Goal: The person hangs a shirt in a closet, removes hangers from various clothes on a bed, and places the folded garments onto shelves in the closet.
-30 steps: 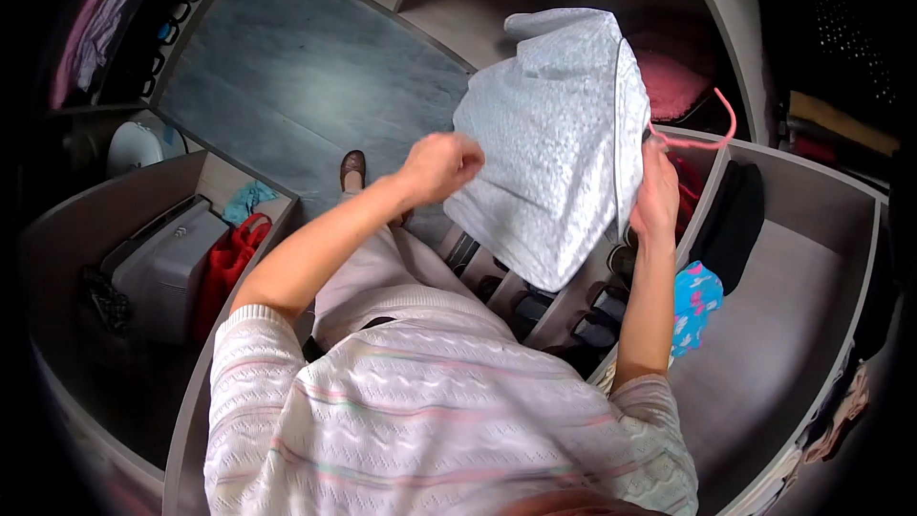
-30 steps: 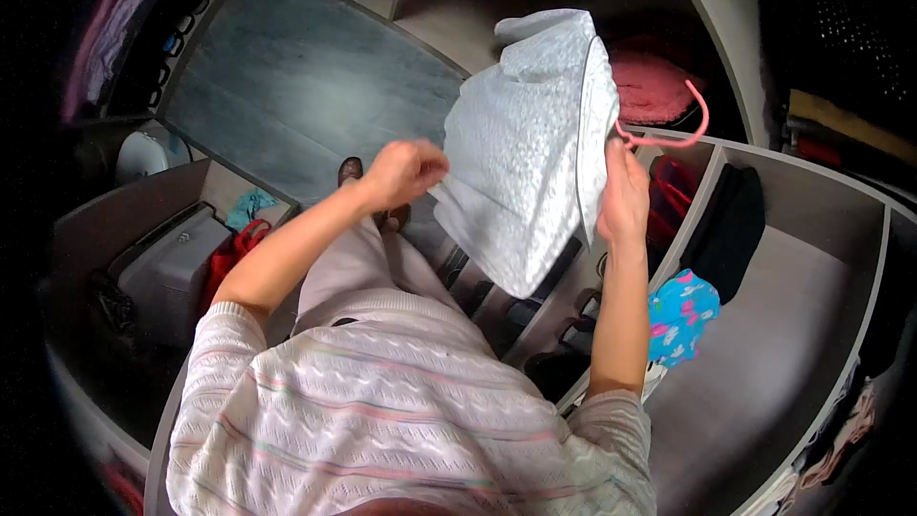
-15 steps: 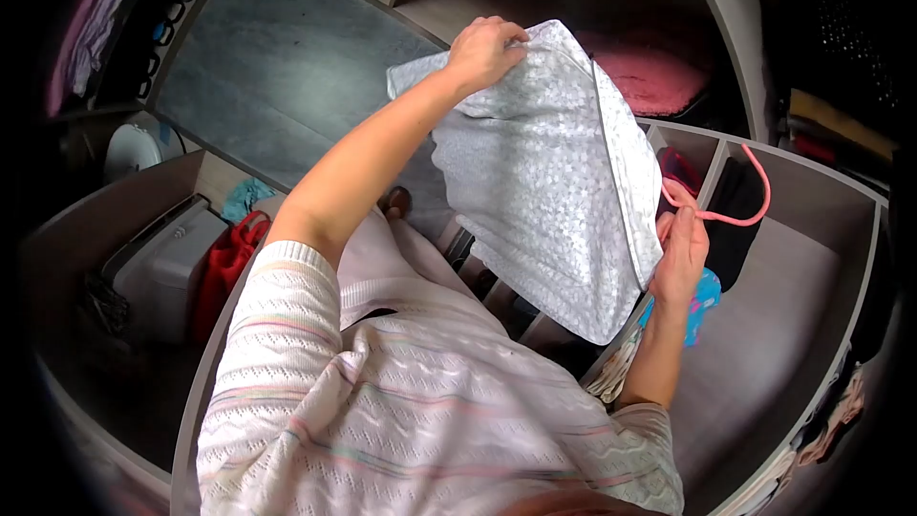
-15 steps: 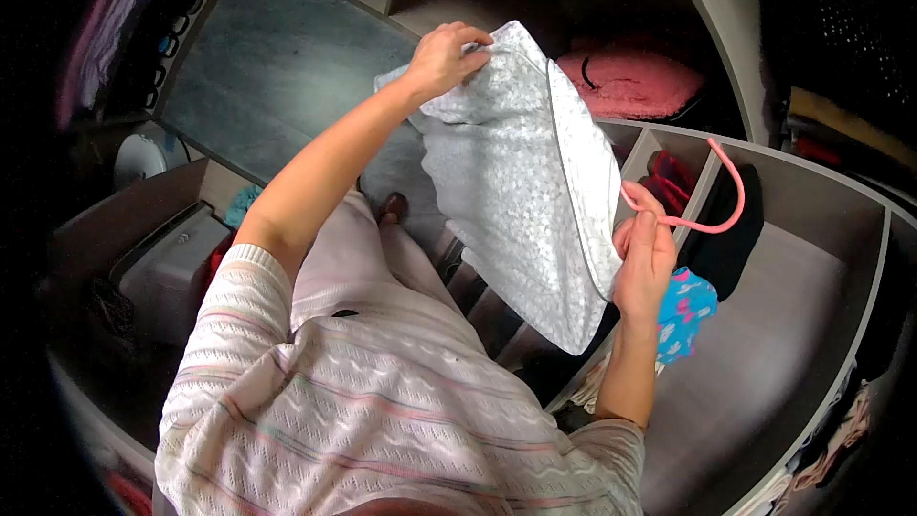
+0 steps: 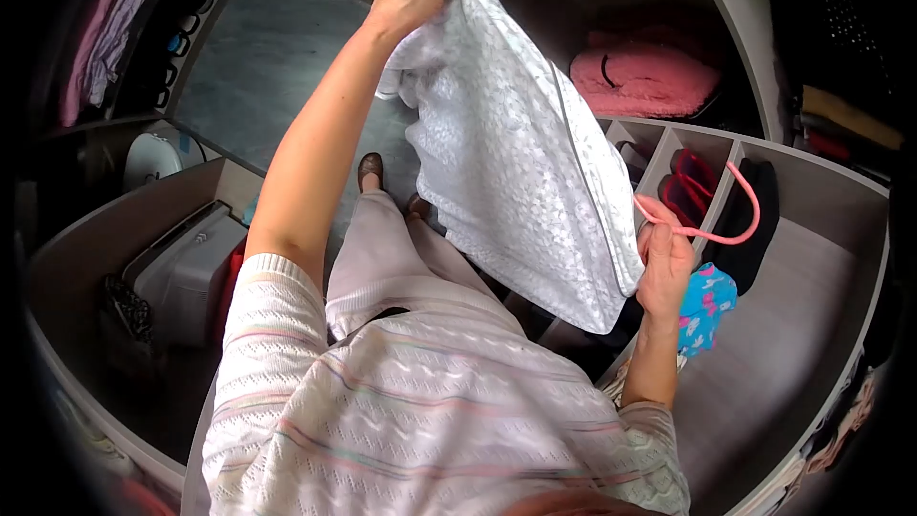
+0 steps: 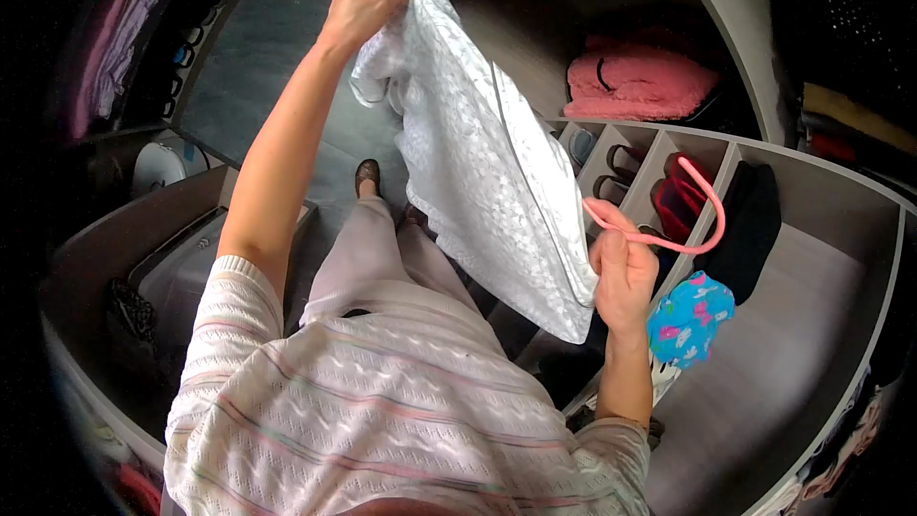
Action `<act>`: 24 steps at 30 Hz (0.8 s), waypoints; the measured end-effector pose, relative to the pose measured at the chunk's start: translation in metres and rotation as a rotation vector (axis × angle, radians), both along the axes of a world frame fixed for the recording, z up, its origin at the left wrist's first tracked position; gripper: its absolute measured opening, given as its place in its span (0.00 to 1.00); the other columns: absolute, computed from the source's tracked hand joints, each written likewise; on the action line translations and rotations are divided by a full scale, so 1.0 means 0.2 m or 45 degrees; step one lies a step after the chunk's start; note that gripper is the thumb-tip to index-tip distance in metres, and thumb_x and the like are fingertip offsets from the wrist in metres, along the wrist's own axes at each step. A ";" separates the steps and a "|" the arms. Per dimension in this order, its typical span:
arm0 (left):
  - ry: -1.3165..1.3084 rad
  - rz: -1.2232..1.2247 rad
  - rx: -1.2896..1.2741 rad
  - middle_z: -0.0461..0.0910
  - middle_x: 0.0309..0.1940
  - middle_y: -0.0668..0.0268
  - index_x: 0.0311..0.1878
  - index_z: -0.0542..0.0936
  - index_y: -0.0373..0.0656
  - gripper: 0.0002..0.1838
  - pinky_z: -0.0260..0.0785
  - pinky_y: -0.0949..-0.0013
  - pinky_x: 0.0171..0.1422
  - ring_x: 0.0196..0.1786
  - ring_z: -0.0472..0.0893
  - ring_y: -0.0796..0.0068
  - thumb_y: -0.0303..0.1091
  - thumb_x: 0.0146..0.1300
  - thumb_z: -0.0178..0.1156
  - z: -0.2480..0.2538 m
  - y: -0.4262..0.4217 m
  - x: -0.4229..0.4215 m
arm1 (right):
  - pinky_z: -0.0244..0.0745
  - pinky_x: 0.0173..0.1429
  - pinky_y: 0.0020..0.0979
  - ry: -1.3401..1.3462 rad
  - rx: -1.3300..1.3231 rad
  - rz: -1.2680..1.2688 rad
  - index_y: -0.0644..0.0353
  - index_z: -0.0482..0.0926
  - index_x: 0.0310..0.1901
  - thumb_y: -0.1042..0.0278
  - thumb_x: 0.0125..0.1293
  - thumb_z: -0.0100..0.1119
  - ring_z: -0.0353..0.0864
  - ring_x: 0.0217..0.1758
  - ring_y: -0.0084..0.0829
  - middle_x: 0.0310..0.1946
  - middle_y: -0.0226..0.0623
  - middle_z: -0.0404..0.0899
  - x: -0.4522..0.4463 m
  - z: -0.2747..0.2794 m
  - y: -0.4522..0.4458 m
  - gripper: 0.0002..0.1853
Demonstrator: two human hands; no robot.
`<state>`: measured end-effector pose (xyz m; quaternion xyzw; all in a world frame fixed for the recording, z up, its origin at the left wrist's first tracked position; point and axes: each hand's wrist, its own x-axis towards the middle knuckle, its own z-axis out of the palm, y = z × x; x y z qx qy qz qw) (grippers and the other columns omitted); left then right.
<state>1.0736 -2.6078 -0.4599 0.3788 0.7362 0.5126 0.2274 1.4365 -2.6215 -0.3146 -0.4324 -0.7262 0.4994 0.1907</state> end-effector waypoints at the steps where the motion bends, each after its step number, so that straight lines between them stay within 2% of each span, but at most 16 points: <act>1: 0.052 -0.019 -0.058 0.77 0.27 0.68 0.35 0.78 0.36 0.09 0.66 0.76 0.38 0.31 0.73 0.81 0.32 0.54 0.57 -0.03 0.01 -0.01 | 0.47 0.23 0.17 0.023 0.024 0.023 0.69 0.71 0.51 0.61 0.69 0.42 0.54 0.18 0.12 0.14 0.21 0.61 -0.01 0.01 0.00 0.19; 4: 0.226 -0.060 -0.146 0.79 0.28 0.64 0.37 0.78 0.39 0.10 0.68 0.72 0.41 0.33 0.77 0.74 0.33 0.54 0.56 -0.08 0.05 0.03 | 0.48 0.23 0.17 0.050 0.057 0.060 0.69 0.71 0.51 0.61 0.70 0.40 0.54 0.17 0.13 0.13 0.22 0.60 -0.03 0.03 0.01 0.19; 5: 0.245 -0.076 -0.185 0.79 0.33 0.61 0.39 0.79 0.41 0.11 0.68 0.69 0.45 0.37 0.78 0.68 0.33 0.54 0.55 -0.09 0.06 0.04 | 0.48 0.23 0.17 0.053 0.061 0.065 0.69 0.71 0.51 0.61 0.70 0.39 0.54 0.17 0.13 0.13 0.22 0.60 -0.04 0.02 0.01 0.19; 8: 0.266 -0.084 -0.077 0.79 0.36 0.62 0.42 0.78 0.43 0.12 0.68 0.69 0.47 0.41 0.78 0.68 0.32 0.54 0.54 -0.12 0.06 0.08 | 0.48 0.23 0.17 0.107 0.001 0.001 0.69 0.72 0.50 0.61 0.71 0.38 0.54 0.17 0.13 0.13 0.22 0.61 -0.04 -0.01 0.04 0.20; 12: 0.367 0.094 -0.073 0.78 0.40 0.61 0.43 0.78 0.45 0.13 0.68 0.69 0.48 0.42 0.78 0.66 0.33 0.55 0.53 -0.16 -0.03 0.09 | 0.46 0.23 0.18 0.056 0.052 -0.233 0.68 0.73 0.49 0.62 0.71 0.37 0.53 0.17 0.12 0.13 0.20 0.59 -0.12 -0.06 0.14 0.19; 16: 0.217 -0.125 -0.304 0.76 0.41 0.58 0.39 0.79 0.46 0.12 0.65 0.60 0.53 0.48 0.73 0.58 0.34 0.51 0.54 -0.35 -0.21 0.16 | 0.46 0.24 0.18 0.158 0.056 -0.328 0.68 0.73 0.49 0.62 0.70 0.39 0.52 0.19 0.12 0.14 0.20 0.59 -0.17 -0.17 0.22 0.19; 17: 0.216 -0.163 -0.357 0.77 0.39 0.57 0.38 0.80 0.45 0.12 0.66 0.60 0.52 0.46 0.74 0.58 0.35 0.51 0.54 -0.41 -0.26 0.18 | 0.47 0.24 0.18 0.118 0.065 -0.430 0.68 0.74 0.47 0.61 0.69 0.42 0.53 0.20 0.12 0.15 0.20 0.60 -0.14 -0.27 0.31 0.18; 18: 0.217 -0.199 -0.405 0.77 0.38 0.56 0.37 0.80 0.44 0.11 0.67 0.60 0.51 0.45 0.75 0.57 0.35 0.51 0.54 -0.46 -0.31 0.19 | 0.49 0.25 0.18 0.238 -0.051 -0.525 0.66 0.75 0.39 0.60 0.69 0.44 0.54 0.20 0.12 0.16 0.21 0.60 -0.15 -0.34 0.36 0.16; 20: 0.165 -0.240 -0.465 0.78 0.35 0.56 0.37 0.80 0.43 0.11 0.68 0.61 0.48 0.42 0.76 0.56 0.35 0.51 0.54 -0.50 -0.39 0.19 | 0.50 0.25 0.18 0.222 -0.019 -0.462 0.63 0.72 0.28 0.59 0.68 0.45 0.55 0.20 0.13 0.16 0.22 0.60 -0.25 -0.35 0.34 0.17; 21: 0.134 -0.267 -0.505 0.79 0.34 0.56 0.37 0.80 0.43 0.11 0.69 0.61 0.47 0.41 0.77 0.56 0.34 0.51 0.54 -0.52 -0.46 0.19 | 0.53 0.24 0.19 0.181 0.046 -0.471 0.58 0.66 0.20 0.58 0.68 0.45 0.56 0.19 0.14 0.15 0.23 0.62 -0.27 -0.38 0.37 0.19; 24: 0.054 -0.261 -0.636 0.80 0.30 0.57 0.37 0.79 0.41 0.10 0.69 0.64 0.41 0.36 0.79 0.60 0.34 0.52 0.56 -0.63 -0.60 0.12 | 0.53 0.24 0.19 0.186 0.015 -0.576 0.58 0.65 0.20 0.58 0.68 0.45 0.56 0.19 0.14 0.15 0.23 0.62 -0.35 -0.44 0.51 0.19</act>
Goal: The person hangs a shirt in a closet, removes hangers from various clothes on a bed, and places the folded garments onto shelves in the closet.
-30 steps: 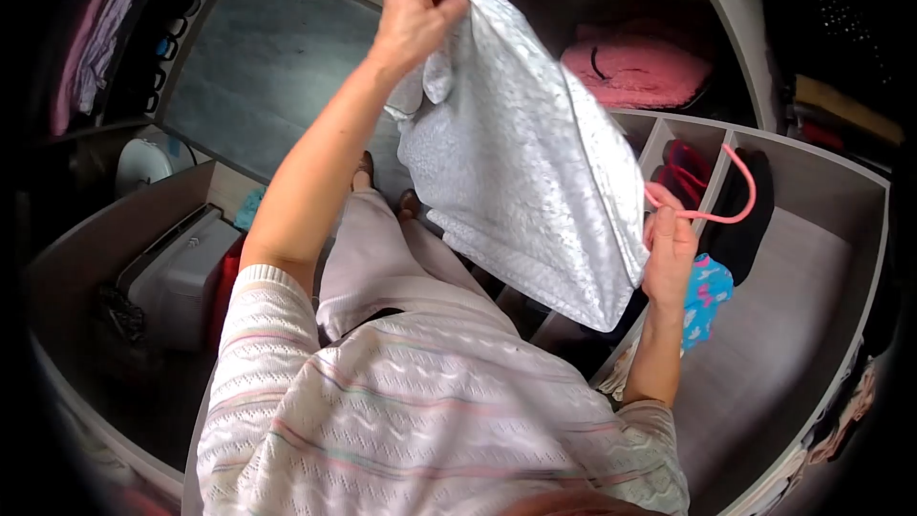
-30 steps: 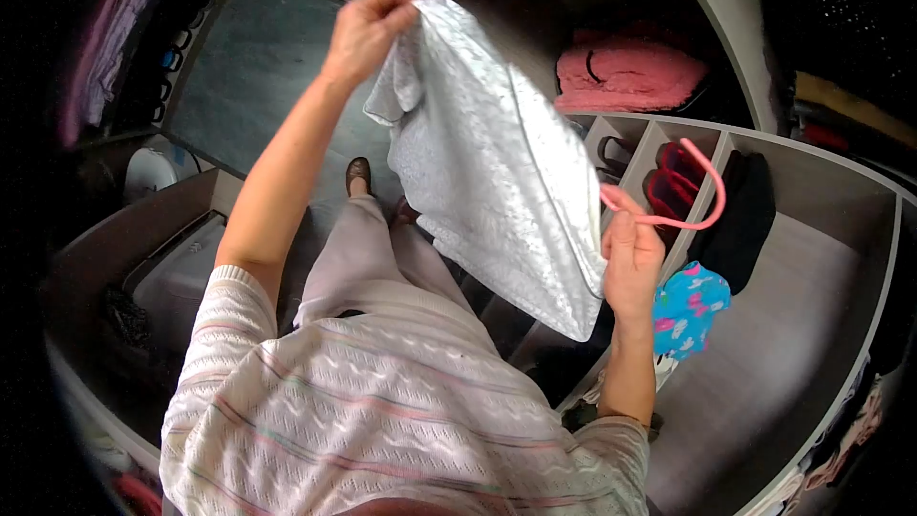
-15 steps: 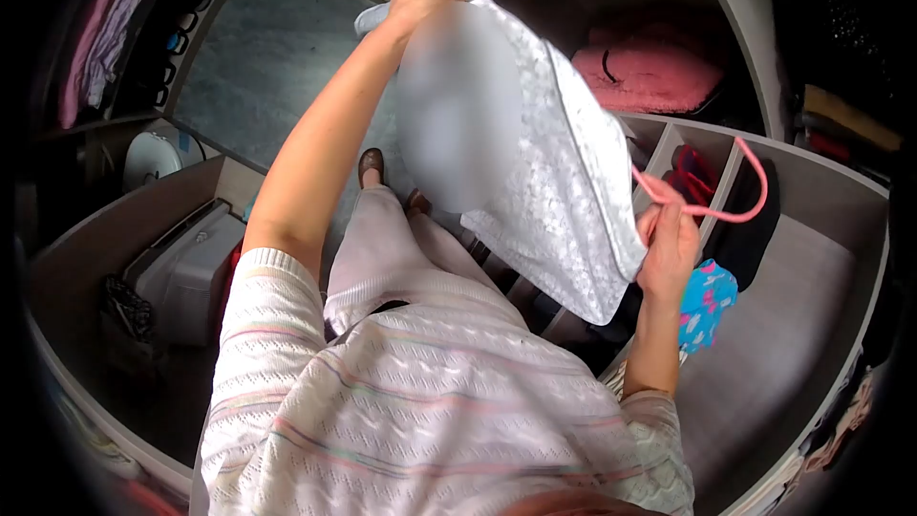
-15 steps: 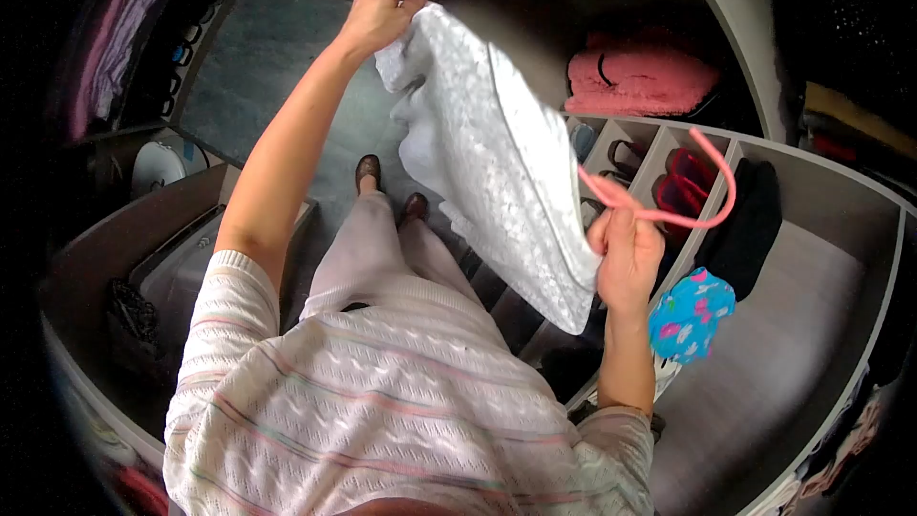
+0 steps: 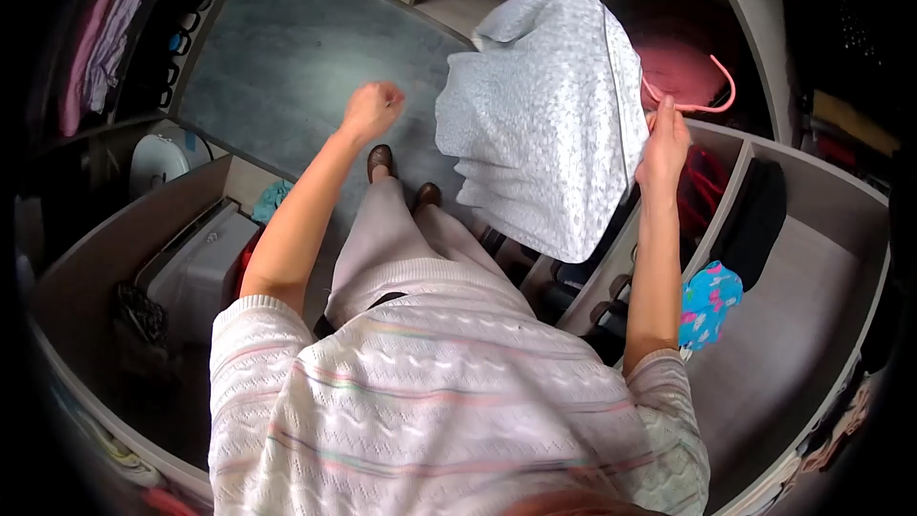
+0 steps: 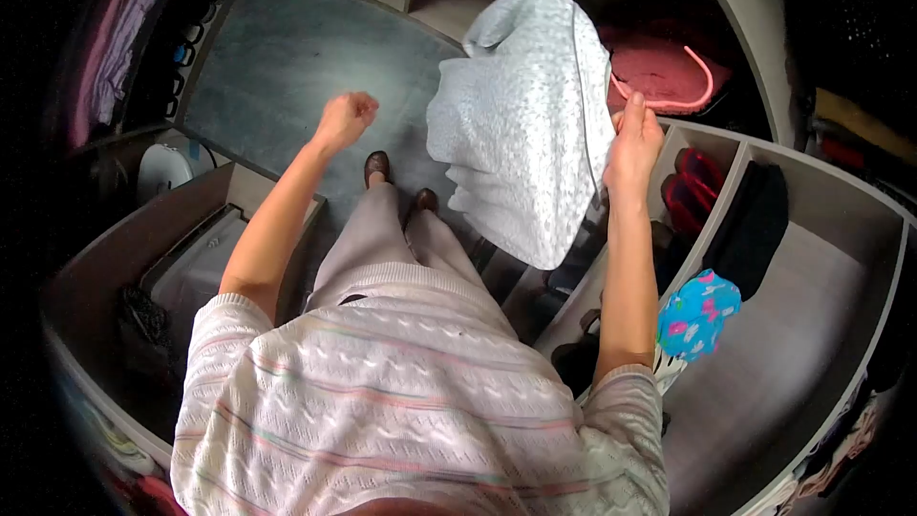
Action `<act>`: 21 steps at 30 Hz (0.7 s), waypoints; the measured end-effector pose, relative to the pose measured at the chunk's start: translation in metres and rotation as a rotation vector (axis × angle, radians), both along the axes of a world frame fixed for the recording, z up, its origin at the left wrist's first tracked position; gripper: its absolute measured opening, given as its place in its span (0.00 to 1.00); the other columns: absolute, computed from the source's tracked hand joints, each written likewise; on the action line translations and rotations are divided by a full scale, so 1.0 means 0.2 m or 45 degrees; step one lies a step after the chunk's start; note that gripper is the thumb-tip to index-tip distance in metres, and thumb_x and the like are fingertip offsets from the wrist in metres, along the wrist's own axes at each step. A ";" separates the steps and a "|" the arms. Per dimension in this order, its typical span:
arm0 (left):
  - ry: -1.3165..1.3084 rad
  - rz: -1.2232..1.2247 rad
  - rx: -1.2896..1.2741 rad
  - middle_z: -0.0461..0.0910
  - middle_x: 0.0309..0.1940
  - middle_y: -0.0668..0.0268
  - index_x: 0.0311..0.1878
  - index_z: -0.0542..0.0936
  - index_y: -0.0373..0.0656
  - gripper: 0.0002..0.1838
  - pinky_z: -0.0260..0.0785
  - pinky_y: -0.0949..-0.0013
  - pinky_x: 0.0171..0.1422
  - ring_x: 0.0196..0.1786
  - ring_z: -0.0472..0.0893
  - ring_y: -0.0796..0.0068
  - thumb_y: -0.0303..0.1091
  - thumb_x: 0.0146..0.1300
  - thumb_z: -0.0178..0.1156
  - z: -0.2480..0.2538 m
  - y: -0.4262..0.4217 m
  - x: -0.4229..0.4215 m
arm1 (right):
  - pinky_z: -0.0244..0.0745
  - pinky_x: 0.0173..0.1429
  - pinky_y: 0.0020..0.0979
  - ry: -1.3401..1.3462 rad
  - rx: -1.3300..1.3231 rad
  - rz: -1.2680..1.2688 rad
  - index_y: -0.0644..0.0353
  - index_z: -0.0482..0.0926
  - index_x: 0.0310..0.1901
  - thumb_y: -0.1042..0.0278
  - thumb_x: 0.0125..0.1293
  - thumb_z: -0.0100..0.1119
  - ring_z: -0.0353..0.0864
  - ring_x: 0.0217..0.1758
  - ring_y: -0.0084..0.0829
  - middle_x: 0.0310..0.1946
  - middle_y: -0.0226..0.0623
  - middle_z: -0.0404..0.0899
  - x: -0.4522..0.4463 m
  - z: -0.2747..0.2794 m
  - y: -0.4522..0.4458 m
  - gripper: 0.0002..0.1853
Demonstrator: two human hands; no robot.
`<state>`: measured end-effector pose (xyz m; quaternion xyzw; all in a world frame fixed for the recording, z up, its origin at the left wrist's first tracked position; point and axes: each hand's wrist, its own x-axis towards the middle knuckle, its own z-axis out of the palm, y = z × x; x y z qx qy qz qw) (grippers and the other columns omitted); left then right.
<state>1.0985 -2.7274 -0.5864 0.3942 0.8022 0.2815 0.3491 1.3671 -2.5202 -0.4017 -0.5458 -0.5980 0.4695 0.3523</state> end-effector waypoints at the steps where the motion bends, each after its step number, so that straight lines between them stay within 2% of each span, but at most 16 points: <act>1: 0.005 0.008 -0.059 0.79 0.31 0.56 0.35 0.79 0.42 0.10 0.69 0.62 0.42 0.37 0.78 0.58 0.34 0.52 0.55 -0.01 -0.04 -0.02 | 0.58 0.24 0.19 0.062 -0.044 0.012 0.59 0.68 0.22 0.58 0.68 0.45 0.59 0.19 0.15 0.15 0.23 0.63 -0.02 -0.03 0.06 0.18; 4: 0.046 0.087 -0.111 0.79 0.29 0.56 0.33 0.79 0.42 0.09 0.69 0.58 0.42 0.37 0.78 0.55 0.36 0.52 0.54 -0.04 -0.16 -0.05 | 0.62 0.25 0.20 0.156 -0.134 -0.088 0.60 0.71 0.25 0.58 0.68 0.44 0.64 0.20 0.16 0.16 0.24 0.65 -0.14 -0.04 0.17 0.17; 5: 0.060 0.084 -0.151 0.79 0.29 0.55 0.33 0.79 0.42 0.09 0.69 0.58 0.42 0.37 0.78 0.54 0.36 0.52 0.54 -0.08 -0.20 -0.05 | 0.66 0.26 0.21 0.193 -0.143 -0.080 0.62 0.73 0.30 0.58 0.68 0.44 0.67 0.21 0.17 0.18 0.25 0.68 -0.14 -0.09 0.24 0.16; 6: 0.070 0.086 -0.191 0.78 0.28 0.55 0.32 0.79 0.42 0.09 0.69 0.57 0.42 0.37 0.77 0.54 0.36 0.52 0.54 -0.13 -0.24 -0.07 | 0.67 0.28 0.21 0.234 -0.145 -0.036 0.65 0.76 0.43 0.59 0.67 0.46 0.69 0.21 0.18 0.21 0.28 0.72 -0.18 -0.10 0.28 0.17; 9: 0.016 0.146 -0.304 0.79 0.29 0.54 0.33 0.79 0.42 0.09 0.69 0.58 0.42 0.37 0.78 0.54 0.35 0.51 0.55 -0.18 -0.32 -0.06 | 0.68 0.28 0.22 0.357 -0.215 -0.073 0.66 0.76 0.42 0.59 0.67 0.47 0.71 0.22 0.20 0.24 0.31 0.74 -0.23 -0.21 0.48 0.16; 12: -0.012 0.224 -0.351 0.79 0.30 0.56 0.34 0.80 0.42 0.09 0.70 0.61 0.42 0.36 0.78 0.56 0.32 0.49 0.56 -0.26 -0.38 -0.02 | 0.68 0.29 0.22 0.310 -0.185 0.001 0.66 0.76 0.41 0.60 0.67 0.47 0.71 0.24 0.19 0.25 0.31 0.75 -0.29 -0.36 0.71 0.16; 14: -0.064 0.284 -0.380 0.80 0.29 0.57 0.34 0.80 0.42 0.09 0.70 0.63 0.42 0.36 0.79 0.59 0.31 0.48 0.56 -0.31 -0.37 -0.01 | 0.69 0.37 0.23 0.354 -0.206 -0.046 0.69 0.76 0.39 0.61 0.66 0.48 0.72 0.31 0.20 0.30 0.32 0.75 -0.36 -0.45 0.86 0.16; 16: -0.172 0.344 -0.456 0.80 0.29 0.58 0.34 0.80 0.41 0.10 0.70 0.66 0.42 0.35 0.80 0.61 0.29 0.47 0.56 -0.33 -0.35 0.04 | 0.70 0.40 0.24 0.315 -0.234 -0.101 0.69 0.75 0.37 0.61 0.66 0.49 0.73 0.34 0.24 0.33 0.35 0.75 -0.34 -0.58 1.10 0.15; 18: -0.194 0.469 -0.428 0.80 0.28 0.58 0.34 0.79 0.38 0.10 0.70 0.68 0.41 0.34 0.80 0.65 0.27 0.47 0.54 -0.37 -0.27 0.09 | 0.71 0.43 0.27 0.378 -0.265 -0.053 0.69 0.73 0.40 0.62 0.65 0.50 0.75 0.37 0.27 0.36 0.37 0.76 -0.43 -0.57 1.35 0.15; 20: -0.237 0.631 -0.415 0.80 0.28 0.58 0.34 0.79 0.38 0.09 0.70 0.69 0.40 0.33 0.80 0.66 0.26 0.48 0.54 -0.42 -0.23 0.16 | 0.70 0.49 0.29 0.306 -0.381 -0.053 0.69 0.71 0.47 0.62 0.66 0.48 0.74 0.44 0.30 0.43 0.39 0.75 -0.51 -0.50 1.56 0.17; 21: -0.348 0.758 -0.385 0.80 0.27 0.59 0.33 0.79 0.36 0.09 0.70 0.70 0.38 0.31 0.80 0.69 0.26 0.49 0.53 -0.45 -0.35 0.15 | 0.69 0.53 0.32 0.365 -0.315 0.039 0.69 0.70 0.49 0.61 0.67 0.45 0.74 0.48 0.33 0.46 0.41 0.74 -0.56 -0.55 1.63 0.18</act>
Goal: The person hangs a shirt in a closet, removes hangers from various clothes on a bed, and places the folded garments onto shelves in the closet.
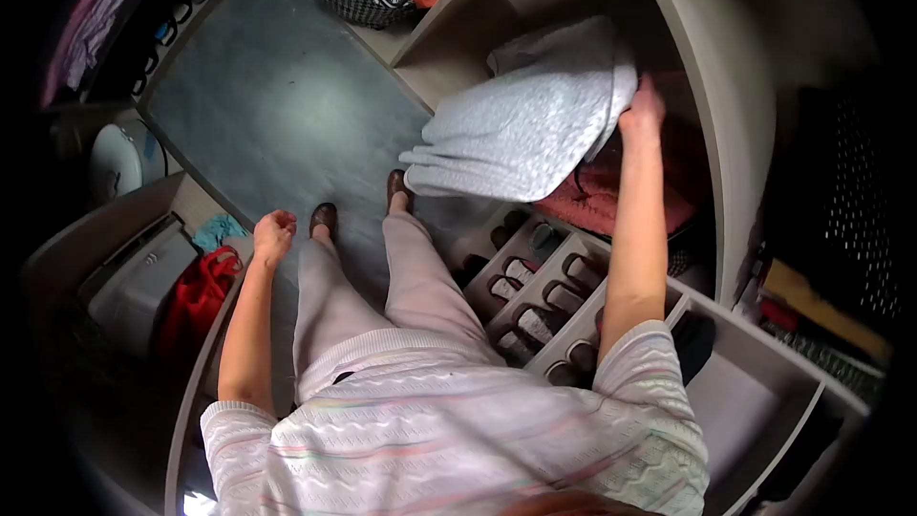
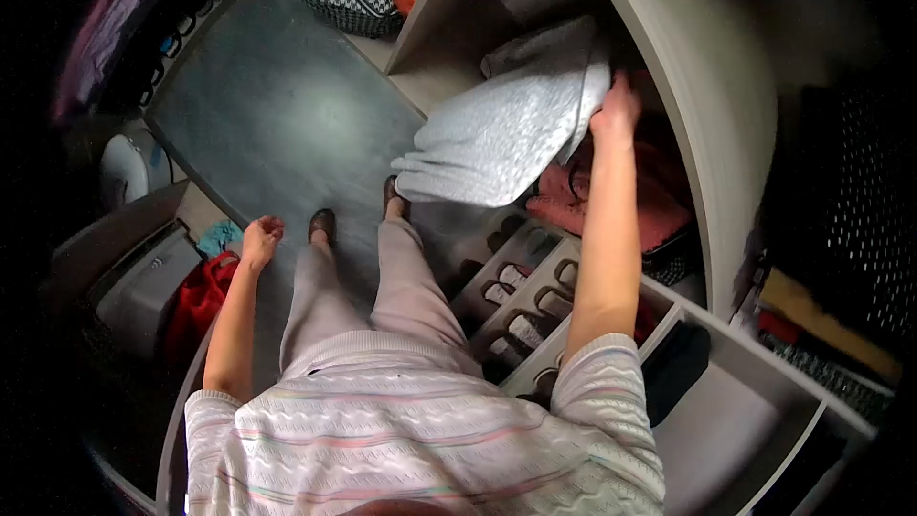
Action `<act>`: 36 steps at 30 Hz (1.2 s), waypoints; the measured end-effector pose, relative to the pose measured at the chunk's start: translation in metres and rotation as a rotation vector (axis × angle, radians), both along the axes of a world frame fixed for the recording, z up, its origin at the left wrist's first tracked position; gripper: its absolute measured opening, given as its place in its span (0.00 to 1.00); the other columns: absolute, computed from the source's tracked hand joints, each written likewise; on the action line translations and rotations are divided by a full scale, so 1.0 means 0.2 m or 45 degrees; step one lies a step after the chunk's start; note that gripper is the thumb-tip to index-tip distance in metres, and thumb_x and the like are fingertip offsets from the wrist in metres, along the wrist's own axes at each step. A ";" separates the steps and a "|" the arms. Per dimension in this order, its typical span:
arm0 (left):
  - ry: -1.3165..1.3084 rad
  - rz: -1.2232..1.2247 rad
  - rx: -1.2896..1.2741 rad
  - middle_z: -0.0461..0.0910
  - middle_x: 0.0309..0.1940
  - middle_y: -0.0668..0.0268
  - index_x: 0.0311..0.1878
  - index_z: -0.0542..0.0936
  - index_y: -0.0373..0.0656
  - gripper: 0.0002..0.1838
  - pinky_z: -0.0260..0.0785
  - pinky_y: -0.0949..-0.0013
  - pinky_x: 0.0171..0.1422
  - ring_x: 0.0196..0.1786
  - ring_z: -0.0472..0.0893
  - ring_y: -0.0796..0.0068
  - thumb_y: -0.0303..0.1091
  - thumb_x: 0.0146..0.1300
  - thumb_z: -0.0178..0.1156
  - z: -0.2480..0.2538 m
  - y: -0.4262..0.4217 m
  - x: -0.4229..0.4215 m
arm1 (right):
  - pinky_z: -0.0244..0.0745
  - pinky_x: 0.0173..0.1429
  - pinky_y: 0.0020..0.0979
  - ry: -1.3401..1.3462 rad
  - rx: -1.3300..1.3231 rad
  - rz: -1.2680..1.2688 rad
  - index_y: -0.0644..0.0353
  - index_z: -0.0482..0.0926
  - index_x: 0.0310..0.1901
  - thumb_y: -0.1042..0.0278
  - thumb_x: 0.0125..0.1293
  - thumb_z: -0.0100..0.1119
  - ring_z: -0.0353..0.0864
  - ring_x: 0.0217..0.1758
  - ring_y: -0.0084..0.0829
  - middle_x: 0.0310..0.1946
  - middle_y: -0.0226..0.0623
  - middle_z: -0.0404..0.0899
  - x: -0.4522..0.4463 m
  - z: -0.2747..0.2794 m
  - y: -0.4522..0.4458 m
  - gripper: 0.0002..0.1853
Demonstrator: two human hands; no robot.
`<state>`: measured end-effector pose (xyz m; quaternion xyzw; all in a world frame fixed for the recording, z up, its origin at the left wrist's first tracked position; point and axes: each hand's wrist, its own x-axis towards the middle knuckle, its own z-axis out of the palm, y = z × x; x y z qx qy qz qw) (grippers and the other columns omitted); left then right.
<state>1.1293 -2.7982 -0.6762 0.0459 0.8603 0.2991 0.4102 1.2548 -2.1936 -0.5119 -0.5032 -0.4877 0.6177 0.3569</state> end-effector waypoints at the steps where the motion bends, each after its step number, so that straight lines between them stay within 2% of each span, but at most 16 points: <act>1: -0.050 0.046 -0.014 0.80 0.26 0.59 0.33 0.79 0.36 0.09 0.70 0.70 0.38 0.31 0.80 0.69 0.26 0.49 0.53 -0.06 -0.02 0.02 | 0.69 0.56 0.36 0.067 0.081 0.070 0.68 0.69 0.51 0.60 0.68 0.41 0.73 0.51 0.35 0.48 0.43 0.73 -0.02 -0.08 0.16 0.19; 2: -0.133 0.069 -0.077 0.80 0.26 0.60 0.34 0.79 0.36 0.09 0.70 0.70 0.38 0.31 0.79 0.70 0.26 0.49 0.53 -0.09 -0.04 0.09 | 0.63 0.61 0.40 0.100 0.045 0.156 0.65 0.66 0.56 0.59 0.69 0.38 0.67 0.58 0.38 0.55 0.43 0.68 0.00 -0.15 0.22 0.21; 3: -0.198 0.129 -0.083 0.80 0.26 0.60 0.34 0.79 0.36 0.09 0.69 0.71 0.37 0.30 0.79 0.71 0.26 0.49 0.53 -0.15 -0.01 0.17 | 0.62 0.62 0.40 0.035 0.042 0.188 0.64 0.65 0.56 0.59 0.69 0.38 0.66 0.59 0.38 0.56 0.43 0.67 -0.04 -0.11 0.29 0.21; 4: -0.103 0.072 -0.164 0.80 0.26 0.60 0.33 0.79 0.37 0.09 0.69 0.71 0.37 0.29 0.79 0.72 0.25 0.50 0.52 0.00 0.14 0.21 | 0.60 0.63 0.40 -0.030 0.038 0.220 0.63 0.65 0.57 0.59 0.69 0.37 0.65 0.60 0.37 0.57 0.43 0.66 -0.08 -0.08 0.35 0.21; 5: -0.135 0.096 -0.176 0.80 0.26 0.61 0.33 0.79 0.37 0.09 0.69 0.71 0.37 0.29 0.79 0.72 0.25 0.50 0.52 -0.04 0.16 0.29 | 0.59 0.64 0.41 -0.082 0.032 0.253 0.62 0.64 0.58 0.58 0.69 0.37 0.64 0.61 0.37 0.58 0.42 0.65 -0.13 -0.07 0.41 0.22; 7: -0.178 0.123 -0.200 0.81 0.26 0.61 0.34 0.79 0.36 0.08 0.69 0.71 0.37 0.29 0.79 0.72 0.25 0.51 0.52 -0.11 0.14 0.36 | 0.56 0.65 0.41 -0.386 0.492 0.550 0.62 0.62 0.59 0.58 0.69 0.36 0.60 0.63 0.38 0.60 0.42 0.62 -0.13 -0.16 0.62 0.23; 8: -0.204 0.148 -0.162 0.80 0.26 0.61 0.33 0.79 0.36 0.08 0.69 0.71 0.37 0.29 0.79 0.72 0.26 0.51 0.53 -0.17 0.12 0.43 | 0.56 0.65 0.41 -0.644 0.887 0.737 0.62 0.62 0.59 0.57 0.68 0.37 0.60 0.63 0.38 0.61 0.42 0.61 -0.10 -0.28 0.87 0.23; 11: -0.262 0.267 -0.187 0.81 0.26 0.60 0.34 0.79 0.36 0.08 0.69 0.71 0.38 0.30 0.79 0.71 0.27 0.52 0.54 -0.17 0.15 0.52 | 0.58 0.64 0.40 -0.329 0.626 0.746 0.63 0.64 0.58 0.60 0.67 0.39 0.62 0.62 0.39 0.59 0.42 0.63 -0.19 -0.27 0.89 0.22; 13: -0.241 0.210 -0.248 0.81 0.28 0.59 0.34 0.79 0.36 0.08 0.69 0.71 0.39 0.31 0.80 0.69 0.27 0.52 0.55 -0.22 0.11 0.56 | 0.59 0.63 0.39 -0.214 0.515 0.765 0.63 0.65 0.57 0.62 0.65 0.41 0.63 0.61 0.39 0.58 0.42 0.64 -0.27 -0.25 0.89 0.21; 19: -0.267 0.338 -0.325 0.81 0.27 0.61 0.34 0.79 0.37 0.07 0.69 0.71 0.37 0.30 0.79 0.71 0.27 0.52 0.56 -0.26 0.01 0.64 | 0.62 0.59 0.36 -0.084 0.530 0.828 0.64 0.68 0.54 0.67 0.62 0.45 0.67 0.57 0.41 0.54 0.44 0.68 -0.36 -0.19 0.91 0.19; 23: -0.338 0.384 -0.330 0.80 0.24 0.64 0.34 0.79 0.38 0.06 0.68 0.73 0.34 0.27 0.77 0.76 0.25 0.53 0.54 -0.34 -0.06 0.69 | 0.65 0.56 0.35 -1.389 1.392 0.869 0.63 0.71 0.51 0.65 0.61 0.44 0.71 0.52 0.43 0.50 0.46 0.72 -0.45 -0.02 1.04 0.18; 24: -0.330 0.376 -0.323 0.79 0.24 0.64 0.34 0.78 0.37 0.06 0.68 0.73 0.34 0.27 0.76 0.77 0.25 0.53 0.54 -0.34 -0.06 0.70 | 0.65 0.55 0.35 -1.613 1.572 0.850 0.63 0.71 0.51 0.64 0.61 0.45 0.71 0.52 0.43 0.50 0.46 0.72 -0.49 0.00 1.09 0.18; 26: -0.341 0.386 -0.277 0.79 0.23 0.67 0.32 0.78 0.37 0.05 0.67 0.74 0.33 0.26 0.75 0.79 0.25 0.53 0.54 -0.35 -0.08 0.70 | 0.66 0.55 0.35 -1.730 1.772 0.907 0.63 0.71 0.50 0.64 0.60 0.46 0.71 0.51 0.43 0.49 0.47 0.72 -0.56 -0.03 1.21 0.19; 28: -0.342 0.409 -0.294 0.79 0.23 0.67 0.32 0.78 0.37 0.05 0.66 0.75 0.34 0.26 0.75 0.80 0.26 0.53 0.55 -0.36 -0.06 0.69 | 0.66 0.54 0.35 -1.708 1.884 0.984 0.63 0.72 0.50 0.63 0.59 0.47 0.72 0.51 0.42 0.49 0.47 0.72 -0.61 -0.08 1.30 0.19; 30: -0.430 0.434 -0.317 0.79 0.24 0.66 0.33 0.79 0.38 0.06 0.67 0.75 0.35 0.27 0.75 0.80 0.28 0.54 0.56 -0.28 -0.02 0.66 | 0.66 0.53 0.36 -1.672 1.952 1.054 0.63 0.72 0.49 0.62 0.58 0.48 0.72 0.50 0.42 0.48 0.47 0.73 -0.63 -0.13 1.38 0.19; 36: -0.376 0.449 -0.325 0.80 0.25 0.67 0.35 0.79 0.38 0.07 0.68 0.75 0.36 0.28 0.76 0.79 0.29 0.55 0.56 -0.26 -0.03 0.67 | 0.68 0.51 0.37 -1.584 2.064 1.262 0.63 0.73 0.48 0.60 0.56 0.50 0.73 0.49 0.42 0.46 0.48 0.74 -0.74 -0.12 1.55 0.20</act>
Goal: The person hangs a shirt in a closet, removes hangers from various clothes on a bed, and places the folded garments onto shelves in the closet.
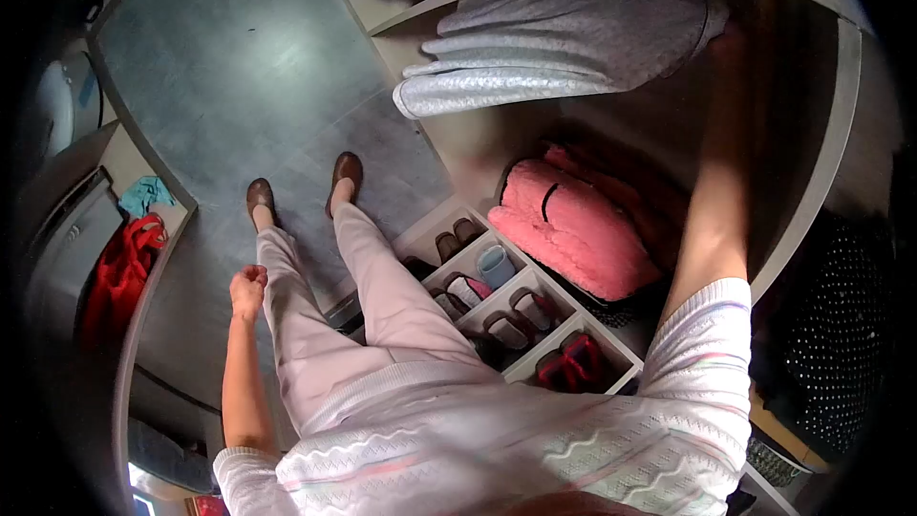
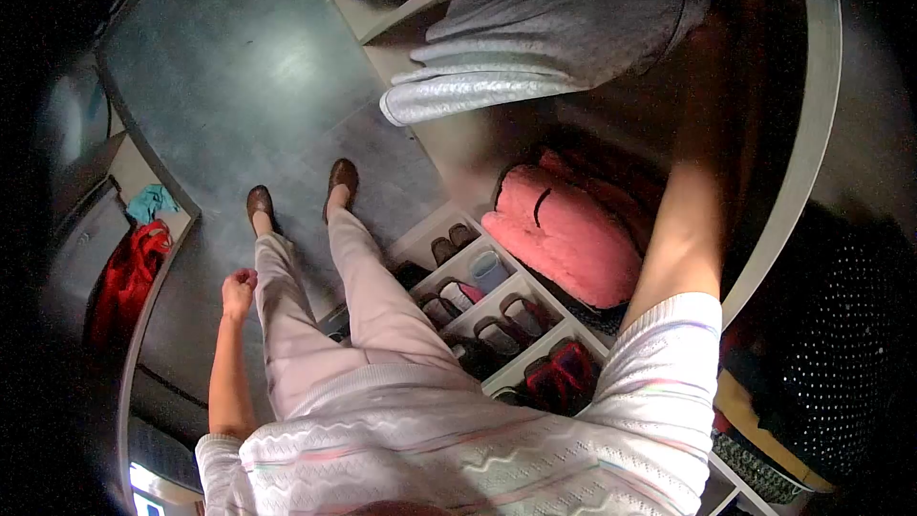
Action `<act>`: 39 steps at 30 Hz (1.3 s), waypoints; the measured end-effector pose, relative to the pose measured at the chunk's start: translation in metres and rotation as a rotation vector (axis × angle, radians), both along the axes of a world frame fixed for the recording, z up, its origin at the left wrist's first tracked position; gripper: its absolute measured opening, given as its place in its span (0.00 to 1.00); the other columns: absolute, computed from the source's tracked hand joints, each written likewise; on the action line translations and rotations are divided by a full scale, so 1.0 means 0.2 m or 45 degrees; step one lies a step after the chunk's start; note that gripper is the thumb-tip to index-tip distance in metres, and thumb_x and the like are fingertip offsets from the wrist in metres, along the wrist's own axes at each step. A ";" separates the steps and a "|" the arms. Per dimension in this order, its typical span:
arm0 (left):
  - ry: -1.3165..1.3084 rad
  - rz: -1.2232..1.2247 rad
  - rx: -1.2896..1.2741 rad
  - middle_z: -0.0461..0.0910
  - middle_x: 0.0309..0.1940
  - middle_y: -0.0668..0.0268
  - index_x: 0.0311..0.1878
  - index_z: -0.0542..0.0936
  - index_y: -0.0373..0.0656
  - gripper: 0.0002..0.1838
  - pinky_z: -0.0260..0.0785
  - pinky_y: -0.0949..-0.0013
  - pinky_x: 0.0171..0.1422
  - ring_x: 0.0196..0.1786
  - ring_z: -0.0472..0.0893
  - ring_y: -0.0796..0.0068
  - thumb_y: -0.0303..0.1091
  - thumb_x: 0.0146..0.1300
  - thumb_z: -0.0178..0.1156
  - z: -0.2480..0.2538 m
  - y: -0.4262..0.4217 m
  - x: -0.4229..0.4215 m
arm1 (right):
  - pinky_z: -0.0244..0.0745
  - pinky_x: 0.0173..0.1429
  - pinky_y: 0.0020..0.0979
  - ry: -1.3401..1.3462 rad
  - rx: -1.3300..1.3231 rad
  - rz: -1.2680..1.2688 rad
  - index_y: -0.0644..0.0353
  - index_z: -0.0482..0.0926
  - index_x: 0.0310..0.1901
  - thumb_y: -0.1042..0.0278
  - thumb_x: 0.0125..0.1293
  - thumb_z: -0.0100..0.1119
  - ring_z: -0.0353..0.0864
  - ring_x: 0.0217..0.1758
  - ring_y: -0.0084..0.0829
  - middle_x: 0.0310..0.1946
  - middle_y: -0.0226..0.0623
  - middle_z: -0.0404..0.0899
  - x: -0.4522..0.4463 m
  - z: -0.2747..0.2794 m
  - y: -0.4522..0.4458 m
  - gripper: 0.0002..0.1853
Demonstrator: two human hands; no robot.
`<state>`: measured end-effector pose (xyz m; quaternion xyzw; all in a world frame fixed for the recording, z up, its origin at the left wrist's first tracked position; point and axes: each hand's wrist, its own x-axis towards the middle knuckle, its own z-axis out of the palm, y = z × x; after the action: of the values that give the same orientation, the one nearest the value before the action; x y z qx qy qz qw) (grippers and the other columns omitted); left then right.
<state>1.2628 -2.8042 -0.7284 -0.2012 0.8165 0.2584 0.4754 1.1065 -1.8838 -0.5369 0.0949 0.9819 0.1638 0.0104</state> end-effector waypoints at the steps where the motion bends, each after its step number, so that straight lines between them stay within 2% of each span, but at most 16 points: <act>1: 0.010 0.014 0.018 0.80 0.26 0.66 0.35 0.79 0.38 0.07 0.68 0.75 0.37 0.29 0.76 0.79 0.29 0.55 0.56 0.00 -0.01 0.00 | 0.68 0.51 0.37 -0.009 -0.009 0.021 0.63 0.73 0.48 0.60 0.56 0.51 0.73 0.49 0.42 0.46 0.48 0.74 -0.01 -0.01 0.01 0.20; 9: -0.050 0.005 -0.051 0.80 0.25 0.64 0.35 0.80 0.37 0.08 0.68 0.73 0.38 0.29 0.77 0.78 0.30 0.54 0.55 -0.04 -0.10 0.09 | 0.69 0.51 0.36 0.057 -0.170 0.062 0.61 0.71 0.51 0.62 0.53 0.55 0.73 0.49 0.40 0.47 0.46 0.73 0.06 -0.15 0.27 0.23; 12: 0.043 -0.017 -0.009 0.81 0.26 0.63 0.35 0.80 0.38 0.08 0.68 0.72 0.40 0.31 0.78 0.75 0.30 0.54 0.55 -0.05 -0.12 0.10 | 0.68 0.53 0.35 0.316 -1.302 -0.444 0.60 0.68 0.54 0.66 0.53 0.55 0.72 0.51 0.39 0.51 0.44 0.70 0.10 -0.17 0.14 0.24; 14: 0.050 -0.028 -0.035 0.81 0.27 0.62 0.35 0.80 0.39 0.08 0.69 0.71 0.41 0.32 0.79 0.73 0.30 0.54 0.56 -0.02 -0.12 0.07 | 0.67 0.55 0.35 0.232 -1.336 -0.414 0.61 0.67 0.55 0.68 0.55 0.54 0.71 0.52 0.39 0.51 0.43 0.70 0.13 -0.20 0.08 0.24; 15: 0.030 -0.025 -0.046 0.81 0.28 0.62 0.35 0.80 0.40 0.08 0.69 0.71 0.42 0.32 0.79 0.73 0.30 0.53 0.56 0.02 -0.10 0.04 | 0.66 0.55 0.35 0.061 -0.832 -0.156 0.61 0.67 0.55 0.68 0.57 0.53 0.71 0.53 0.39 0.51 0.43 0.70 0.14 -0.20 0.18 0.22; 17: 0.015 -0.083 -0.059 0.81 0.30 0.62 0.36 0.80 0.42 0.09 0.69 0.70 0.43 0.34 0.80 0.71 0.32 0.53 0.57 0.02 -0.13 0.03 | 0.63 0.58 0.35 0.012 -0.301 0.154 0.62 0.66 0.56 0.68 0.59 0.51 0.68 0.55 0.39 0.53 0.43 0.68 0.13 -0.24 0.12 0.22; 20: 0.071 -0.140 -0.039 0.81 0.30 0.59 0.34 0.81 0.45 0.10 0.69 0.66 0.44 0.37 0.80 0.64 0.38 0.53 0.54 0.05 -0.19 0.00 | 0.56 0.64 0.34 0.309 -0.259 0.313 0.61 0.63 0.59 0.67 0.62 0.48 0.61 0.62 0.37 0.59 0.43 0.63 0.24 -0.19 -0.35 0.23; 22: 0.074 -0.185 -0.065 0.80 0.31 0.57 0.33 0.81 0.45 0.11 0.69 0.63 0.45 0.39 0.79 0.60 0.39 0.53 0.54 0.10 -0.22 -0.03 | 0.51 0.67 0.35 0.454 -0.479 0.039 0.60 0.60 0.62 0.63 0.63 0.46 0.57 0.65 0.36 0.62 0.41 0.59 0.27 -0.15 -0.73 0.25; 26: 0.127 -0.096 -0.086 0.80 0.31 0.58 0.32 0.81 0.44 0.11 0.68 0.63 0.46 0.40 0.78 0.60 0.39 0.51 0.55 0.15 -0.37 -0.05 | 0.43 0.69 0.40 0.385 -1.279 -1.290 0.54 0.53 0.66 0.49 0.66 0.41 0.49 0.69 0.34 0.67 0.36 0.51 0.32 0.02 -1.36 0.30; 29: 0.159 0.079 -0.048 0.80 0.31 0.58 0.32 0.81 0.44 0.10 0.69 0.63 0.46 0.39 0.79 0.61 0.37 0.50 0.55 0.28 -0.48 -0.08 | 0.68 0.49 0.29 0.531 -1.139 -1.224 0.64 0.71 0.52 0.61 0.59 0.56 0.73 0.44 0.30 0.45 0.40 0.75 0.50 -0.16 -1.48 0.22; 30: 0.157 0.150 -0.029 0.80 0.31 0.59 0.32 0.81 0.44 0.09 0.69 0.64 0.46 0.40 0.79 0.63 0.35 0.49 0.55 0.34 -0.52 -0.09 | 0.68 0.39 0.27 0.306 -1.190 -1.020 0.63 0.76 0.41 0.64 0.59 0.54 0.73 0.31 0.24 0.31 0.31 0.77 0.55 -0.21 -1.59 0.12; 31: 0.178 0.164 -0.072 0.80 0.31 0.59 0.32 0.81 0.44 0.09 0.69 0.64 0.46 0.40 0.79 0.63 0.35 0.49 0.55 0.38 -0.56 -0.08 | 0.66 0.31 0.23 0.463 -1.518 -0.745 0.60 0.75 0.35 0.67 0.59 0.54 0.68 0.25 0.17 0.25 0.25 0.73 0.59 -0.25 -1.83 0.07; 32: 0.196 0.182 -0.116 0.80 0.31 0.59 0.32 0.81 0.44 0.09 0.69 0.65 0.46 0.40 0.79 0.63 0.35 0.49 0.56 0.42 -0.60 -0.06 | 0.65 0.26 0.21 0.166 -1.783 -0.693 0.59 0.74 0.41 0.67 0.59 0.54 0.70 0.25 0.17 0.26 0.26 0.74 0.63 -0.34 -1.90 0.09; 33: 0.224 0.242 -0.172 0.81 0.30 0.59 0.32 0.81 0.44 0.09 0.69 0.65 0.46 0.40 0.79 0.64 0.35 0.49 0.56 0.47 -0.66 -0.02 | 0.64 0.24 0.18 -0.013 -1.661 -0.881 0.57 0.73 0.44 0.67 0.60 0.54 0.71 0.26 0.17 0.26 0.26 0.74 0.56 -0.27 -2.23 0.11; 36: 0.247 0.428 -0.227 0.81 0.31 0.60 0.32 0.81 0.45 0.09 0.69 0.65 0.46 0.40 0.79 0.64 0.35 0.48 0.57 0.49 -0.73 0.11 | 0.68 0.25 0.22 -0.480 -1.662 -0.600 0.57 0.72 0.50 0.66 0.59 0.54 0.76 0.30 0.21 0.35 0.31 0.77 0.68 -0.60 -2.55 0.17; 39: 0.357 0.661 -0.252 0.81 0.32 0.60 0.32 0.82 0.46 0.09 0.70 0.65 0.46 0.39 0.80 0.64 0.35 0.47 0.58 0.49 -0.78 0.34 | 0.68 0.26 0.24 -0.953 -1.715 -0.431 0.60 0.70 0.51 0.65 0.60 0.52 0.77 0.31 0.23 0.35 0.31 0.77 0.56 -0.56 -2.98 0.18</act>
<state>1.3309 -2.9595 -0.6302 -0.4107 0.8168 0.3156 0.2542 1.2183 -2.4789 -0.6490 0.1548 0.7733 -0.4490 0.4201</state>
